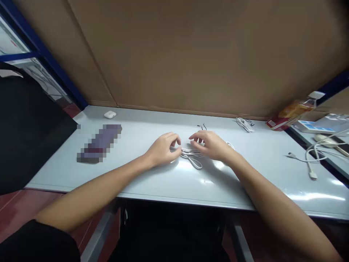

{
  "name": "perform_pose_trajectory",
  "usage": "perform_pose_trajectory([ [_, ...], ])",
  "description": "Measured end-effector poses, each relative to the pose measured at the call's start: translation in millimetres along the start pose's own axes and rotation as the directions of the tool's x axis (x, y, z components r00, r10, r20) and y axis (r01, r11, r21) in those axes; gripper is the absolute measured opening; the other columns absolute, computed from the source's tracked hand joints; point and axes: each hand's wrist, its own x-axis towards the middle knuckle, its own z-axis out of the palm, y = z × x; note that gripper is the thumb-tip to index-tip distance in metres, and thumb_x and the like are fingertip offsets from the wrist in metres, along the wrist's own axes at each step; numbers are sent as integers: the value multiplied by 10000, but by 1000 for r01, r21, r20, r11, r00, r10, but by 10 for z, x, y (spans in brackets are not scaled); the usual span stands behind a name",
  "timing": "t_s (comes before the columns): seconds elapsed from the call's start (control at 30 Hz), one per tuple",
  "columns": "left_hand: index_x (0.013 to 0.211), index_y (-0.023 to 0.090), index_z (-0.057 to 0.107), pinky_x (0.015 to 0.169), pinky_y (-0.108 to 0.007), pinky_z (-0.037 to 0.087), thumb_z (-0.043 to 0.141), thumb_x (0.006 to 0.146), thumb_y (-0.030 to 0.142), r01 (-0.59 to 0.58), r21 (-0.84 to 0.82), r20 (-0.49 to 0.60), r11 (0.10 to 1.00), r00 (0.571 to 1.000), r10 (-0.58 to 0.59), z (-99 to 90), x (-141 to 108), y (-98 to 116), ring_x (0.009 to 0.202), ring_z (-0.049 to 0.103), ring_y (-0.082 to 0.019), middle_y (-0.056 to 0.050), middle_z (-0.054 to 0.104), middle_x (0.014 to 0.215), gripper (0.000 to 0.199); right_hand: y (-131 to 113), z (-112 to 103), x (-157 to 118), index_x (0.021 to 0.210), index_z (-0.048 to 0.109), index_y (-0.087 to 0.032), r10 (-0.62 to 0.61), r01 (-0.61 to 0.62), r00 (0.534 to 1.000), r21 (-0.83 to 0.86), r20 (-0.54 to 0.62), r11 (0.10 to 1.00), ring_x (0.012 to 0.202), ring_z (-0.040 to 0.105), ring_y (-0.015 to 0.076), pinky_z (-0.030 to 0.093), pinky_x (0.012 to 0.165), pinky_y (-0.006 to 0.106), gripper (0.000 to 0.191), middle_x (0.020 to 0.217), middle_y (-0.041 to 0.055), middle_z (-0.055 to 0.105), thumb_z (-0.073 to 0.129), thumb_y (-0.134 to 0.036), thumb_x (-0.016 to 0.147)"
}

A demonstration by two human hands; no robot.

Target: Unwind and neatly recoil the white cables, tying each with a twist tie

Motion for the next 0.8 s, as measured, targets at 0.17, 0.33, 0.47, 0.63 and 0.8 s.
perform_pose_trajectory([
  [0.17, 787, 205, 645, 668, -292, 418, 613, 881, 270, -97, -72, 235, 993, 966, 111, 17, -23, 50, 656, 524, -138, 20, 590, 713, 119, -22, -123, -36, 942, 789, -221, 0, -15, 979, 70, 205, 997, 658, 637, 174, 423, 582, 291, 219, 811, 35, 763, 592, -315, 933],
  [0.33, 920, 222, 707, 769, -315, 467, 642, 916, 359, -32, -30, 189, 999, 981, 37, 29, -24, 72, 831, 621, -185, -14, 667, 861, 152, -25, -58, -18, 959, 794, -231, 44, -98, 968, 208, 247, 973, 653, 655, 162, 442, 585, 274, 209, 791, 16, 772, 612, -323, 915],
  [0.47, 998, 225, 678, 806, -370, 481, 705, 863, 520, 39, 67, 136, 997, 990, -47, 45, -16, 96, 913, 631, -238, -34, 678, 944, 326, -18, 9, 9, 922, 777, -211, 106, -151, 971, 205, 215, 967, 594, 617, 156, 404, 541, 272, 189, 701, 3, 731, 610, -282, 871],
  [0.63, 1053, 214, 622, 864, -436, 497, 694, 841, 493, 120, 132, 93, 984, 987, -133, 122, -11, 169, 974, 638, -288, -67, 697, 1017, 357, -29, 89, 13, 969, 689, -215, 170, -193, 978, 206, 124, 959, 689, 663, 173, 449, 580, 277, 147, 844, 23, 754, 610, -272, 859],
  [0.8, 1224, 216, 629, 867, -409, 527, 641, 795, 290, 143, 81, 120, 986, 981, -152, 62, -14, 92, 963, 662, -271, -56, 707, 994, 435, 29, 111, 18, 1075, 578, -238, 169, -172, 985, 315, 37, 933, 677, 663, 176, 474, 590, 289, 163, 851, 16, 738, 567, -349, 956],
])
